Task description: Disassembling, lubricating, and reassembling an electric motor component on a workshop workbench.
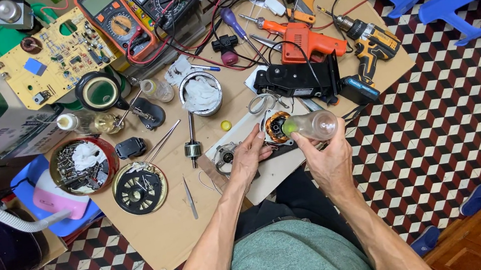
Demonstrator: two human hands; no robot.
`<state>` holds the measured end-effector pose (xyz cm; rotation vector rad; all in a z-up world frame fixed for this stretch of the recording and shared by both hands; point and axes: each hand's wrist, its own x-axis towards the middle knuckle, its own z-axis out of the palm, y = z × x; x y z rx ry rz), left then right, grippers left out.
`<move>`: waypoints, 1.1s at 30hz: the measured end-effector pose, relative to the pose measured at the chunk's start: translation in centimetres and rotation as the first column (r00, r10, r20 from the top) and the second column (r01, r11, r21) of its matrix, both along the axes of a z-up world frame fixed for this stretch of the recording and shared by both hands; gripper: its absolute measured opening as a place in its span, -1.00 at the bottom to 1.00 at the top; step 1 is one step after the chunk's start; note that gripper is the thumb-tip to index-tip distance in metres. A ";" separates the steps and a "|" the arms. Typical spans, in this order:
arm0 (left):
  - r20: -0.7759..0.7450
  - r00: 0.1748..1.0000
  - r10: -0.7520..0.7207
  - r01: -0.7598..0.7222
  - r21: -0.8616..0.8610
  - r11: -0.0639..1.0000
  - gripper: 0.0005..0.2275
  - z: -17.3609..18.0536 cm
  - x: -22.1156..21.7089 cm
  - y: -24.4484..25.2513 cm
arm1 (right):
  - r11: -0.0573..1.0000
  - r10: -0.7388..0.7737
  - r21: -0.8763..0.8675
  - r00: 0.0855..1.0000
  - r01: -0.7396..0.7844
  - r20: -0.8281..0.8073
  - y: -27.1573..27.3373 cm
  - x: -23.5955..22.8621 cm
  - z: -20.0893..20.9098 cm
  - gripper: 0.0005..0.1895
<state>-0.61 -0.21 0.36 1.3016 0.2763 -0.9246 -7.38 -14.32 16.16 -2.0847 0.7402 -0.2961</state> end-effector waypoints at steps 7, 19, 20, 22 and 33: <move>0.000 1.000 0.002 -0.002 -0.009 1.000 -0.46 -0.3 -0.1 0.0 | 1.000 0.003 -0.022 1.000 -0.002 0.002 0.2 0.0 -0.3 -0.52; 0.008 1.000 0.021 -0.021 -0.008 1.000 -0.45 -0.5 -0.2 -0.3 | 0.987 0.120 -0.102 0.993 -0.121 -0.016 0.8 0.9 -0.3 -0.48; 0.009 0.999 0.035 -0.034 -0.018 0.999 -0.45 -0.9 -0.2 -0.2 | 0.987 0.114 -0.119 0.993 -0.111 0.019 1.0 0.9 -0.3 -0.47; 0.017 0.997 0.070 -0.070 -0.018 0.997 -0.45 -1.8 -0.4 -0.2 | 0.985 0.129 -0.126 0.990 -0.121 0.061 1.3 1.0 -0.3 -0.46; 0.106 0.994 -0.009 0.005 0.037 0.999 -0.42 -1.8 -1.0 0.1 | 0.995 -0.057 0.093 0.983 0.041 0.174 0.0 -2.0 0.7 -0.52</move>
